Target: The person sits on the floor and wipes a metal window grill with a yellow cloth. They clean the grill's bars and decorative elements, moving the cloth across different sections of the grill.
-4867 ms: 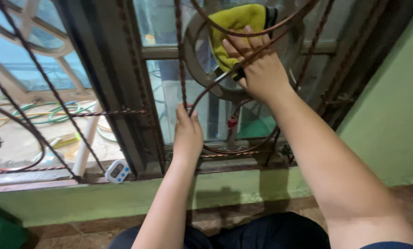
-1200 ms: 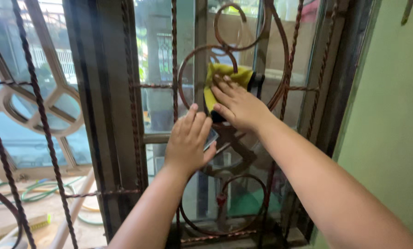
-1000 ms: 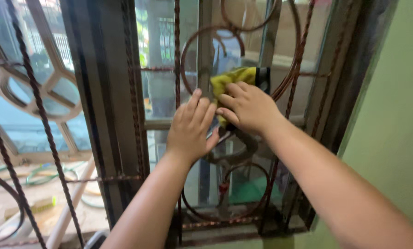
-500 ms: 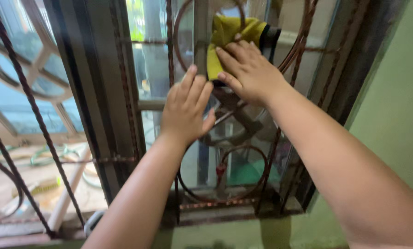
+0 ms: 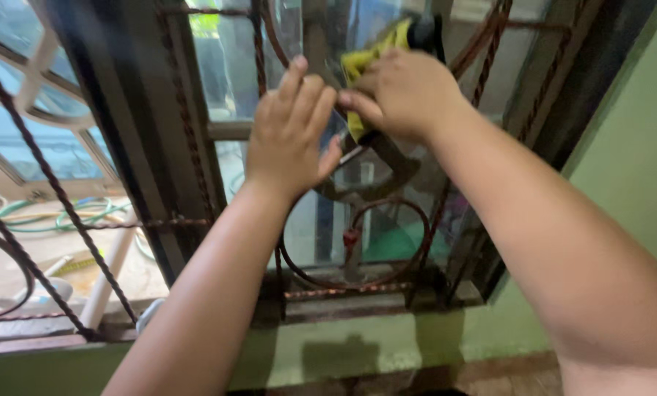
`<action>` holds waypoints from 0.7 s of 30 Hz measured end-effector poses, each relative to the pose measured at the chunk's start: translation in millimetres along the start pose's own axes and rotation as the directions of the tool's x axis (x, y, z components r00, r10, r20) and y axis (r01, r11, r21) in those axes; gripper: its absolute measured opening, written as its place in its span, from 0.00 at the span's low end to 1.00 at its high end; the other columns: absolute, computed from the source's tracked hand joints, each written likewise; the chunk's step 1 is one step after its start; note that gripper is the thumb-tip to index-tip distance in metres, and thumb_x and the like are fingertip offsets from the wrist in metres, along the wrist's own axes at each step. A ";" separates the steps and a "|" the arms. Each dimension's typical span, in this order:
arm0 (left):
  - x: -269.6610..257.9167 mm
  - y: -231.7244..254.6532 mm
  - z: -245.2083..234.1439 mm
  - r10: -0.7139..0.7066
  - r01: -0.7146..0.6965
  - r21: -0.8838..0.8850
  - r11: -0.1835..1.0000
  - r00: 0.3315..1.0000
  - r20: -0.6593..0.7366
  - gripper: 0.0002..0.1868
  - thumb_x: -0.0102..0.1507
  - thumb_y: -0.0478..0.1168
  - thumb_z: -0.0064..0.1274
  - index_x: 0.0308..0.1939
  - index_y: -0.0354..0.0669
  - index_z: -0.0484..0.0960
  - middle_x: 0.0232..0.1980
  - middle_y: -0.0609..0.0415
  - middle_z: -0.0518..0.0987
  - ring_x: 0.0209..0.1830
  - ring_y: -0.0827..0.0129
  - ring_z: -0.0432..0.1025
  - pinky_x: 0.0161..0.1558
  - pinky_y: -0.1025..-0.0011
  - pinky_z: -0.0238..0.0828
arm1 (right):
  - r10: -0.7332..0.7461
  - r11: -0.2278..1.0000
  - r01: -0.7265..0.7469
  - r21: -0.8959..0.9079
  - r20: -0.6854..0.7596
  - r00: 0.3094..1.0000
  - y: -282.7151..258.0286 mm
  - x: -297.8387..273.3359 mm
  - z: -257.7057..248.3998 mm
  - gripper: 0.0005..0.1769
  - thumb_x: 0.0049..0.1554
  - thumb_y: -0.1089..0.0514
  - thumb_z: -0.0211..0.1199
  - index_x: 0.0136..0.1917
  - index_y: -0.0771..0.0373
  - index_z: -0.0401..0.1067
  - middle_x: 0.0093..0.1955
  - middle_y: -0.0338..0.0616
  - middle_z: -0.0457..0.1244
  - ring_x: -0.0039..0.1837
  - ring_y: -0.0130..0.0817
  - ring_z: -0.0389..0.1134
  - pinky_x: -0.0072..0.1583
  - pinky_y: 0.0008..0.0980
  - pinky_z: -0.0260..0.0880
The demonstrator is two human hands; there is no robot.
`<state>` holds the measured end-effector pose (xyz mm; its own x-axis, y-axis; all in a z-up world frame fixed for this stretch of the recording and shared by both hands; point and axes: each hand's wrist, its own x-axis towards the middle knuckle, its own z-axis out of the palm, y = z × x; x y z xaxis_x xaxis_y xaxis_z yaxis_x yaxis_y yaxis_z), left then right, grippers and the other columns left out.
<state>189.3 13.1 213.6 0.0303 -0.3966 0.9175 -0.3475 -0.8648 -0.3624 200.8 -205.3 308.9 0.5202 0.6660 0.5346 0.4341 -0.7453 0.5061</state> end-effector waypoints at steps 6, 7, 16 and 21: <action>3.3 2.1 -7.5 -0.001 0.001 0.005 1.000 1.000 0.010 0.35 0.60 0.54 0.56 0.68 0.40 0.73 0.69 0.45 0.67 0.82 0.51 0.51 0.67 0.53 0.57 | -0.174 0.978 0.101 -0.185 -0.435 0.883 13.6 16.6 22.7 0.34 0.70 0.34 0.48 0.78 0.58 0.63 0.76 0.55 0.57 0.78 0.57 0.53 0.74 0.53 0.51; 3.1 4.5 -8.9 -0.009 0.009 0.000 1.000 1.000 0.000 0.35 0.60 0.54 0.56 0.67 0.40 0.73 0.69 0.46 0.68 0.82 0.51 0.51 0.67 0.53 0.57 | -0.170 0.972 0.080 -0.220 -0.426 0.889 13.8 22.4 22.6 0.35 0.69 0.33 0.48 0.79 0.56 0.61 0.77 0.55 0.55 0.78 0.57 0.51 0.73 0.55 0.49; 6.0 4.9 -9.1 -0.007 0.007 0.028 1.000 1.000 0.001 0.35 0.60 0.54 0.56 0.68 0.42 0.72 0.71 0.47 0.67 0.82 0.53 0.50 0.68 0.54 0.56 | 0.055 0.998 -0.057 -0.013 -0.070 0.996 -11.2 4.9 -13.6 0.32 0.68 0.31 0.45 0.57 0.57 0.78 0.61 0.45 0.68 0.65 0.45 0.65 0.65 0.47 0.62; -3.9 2.2 -1.9 -0.004 0.001 0.070 0.998 0.999 0.045 0.36 0.63 0.56 0.57 0.70 0.41 0.71 0.73 0.46 0.65 0.83 0.52 0.48 0.69 0.53 0.55 | 0.081 0.995 -0.079 -0.061 0.031 0.996 -9.5 2.5 -0.7 0.34 0.72 0.32 0.43 0.48 0.57 0.80 0.54 0.47 0.69 0.61 0.47 0.66 0.65 0.50 0.59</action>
<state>186.7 13.4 209.5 0.0742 -0.4065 0.9106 -0.2809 -0.8847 -0.3720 197.5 -196.6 306.0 0.5766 0.6018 0.5526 0.3457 -0.7926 0.5023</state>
